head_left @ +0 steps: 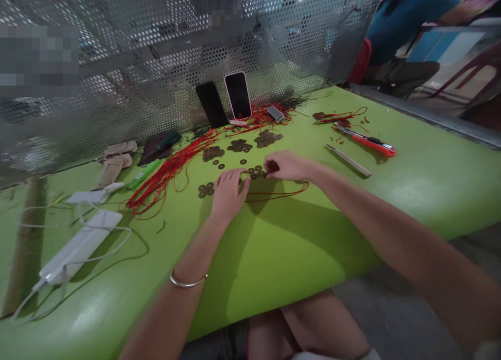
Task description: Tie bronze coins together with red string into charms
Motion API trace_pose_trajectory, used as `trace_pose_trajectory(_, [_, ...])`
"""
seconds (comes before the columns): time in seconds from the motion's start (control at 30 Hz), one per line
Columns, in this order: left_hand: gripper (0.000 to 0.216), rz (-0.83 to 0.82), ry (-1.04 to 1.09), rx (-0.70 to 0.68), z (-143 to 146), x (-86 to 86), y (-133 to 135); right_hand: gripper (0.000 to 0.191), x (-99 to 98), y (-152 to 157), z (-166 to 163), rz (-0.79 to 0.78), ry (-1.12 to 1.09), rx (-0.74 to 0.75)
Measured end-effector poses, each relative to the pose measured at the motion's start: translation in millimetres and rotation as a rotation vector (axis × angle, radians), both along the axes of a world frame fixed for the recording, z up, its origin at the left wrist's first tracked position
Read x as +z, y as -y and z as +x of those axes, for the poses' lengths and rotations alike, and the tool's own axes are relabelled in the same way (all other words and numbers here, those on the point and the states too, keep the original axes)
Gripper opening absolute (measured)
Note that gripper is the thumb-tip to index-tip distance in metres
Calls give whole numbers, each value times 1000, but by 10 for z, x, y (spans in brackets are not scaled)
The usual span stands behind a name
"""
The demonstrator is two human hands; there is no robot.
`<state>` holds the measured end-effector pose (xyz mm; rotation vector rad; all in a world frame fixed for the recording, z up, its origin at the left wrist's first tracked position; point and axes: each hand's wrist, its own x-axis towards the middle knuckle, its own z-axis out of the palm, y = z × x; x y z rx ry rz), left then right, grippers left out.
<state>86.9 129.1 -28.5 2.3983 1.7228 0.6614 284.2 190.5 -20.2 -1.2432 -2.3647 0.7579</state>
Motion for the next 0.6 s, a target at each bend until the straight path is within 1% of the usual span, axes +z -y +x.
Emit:
trace_pose_trajectory(0.1, [27, 9, -8, 0, 8, -18, -6, 7, -59, -32, -83, -62, -262, -60])
trace_pose_trajectory(0.2, [26, 10, -2, -3, 10, -38, -10, 7, -119, -61, -149, -94, -374, -107])
trace_pose_trajectory(0.3, [26, 13, 2, -13, 7, -55, -14, 7, -149, -70, -190, -111, -393, -140])
trace_pose_trajectory(0.37, [26, 18, 4, -22, 7, -65, -16, 7, -159, -70, -211, -94, -377, -163])
trace_pose_trajectory(0.6, [29, -12, -8, -27, 16, -79, -19, 8, -193, -88, -221, 134, -267, -212])
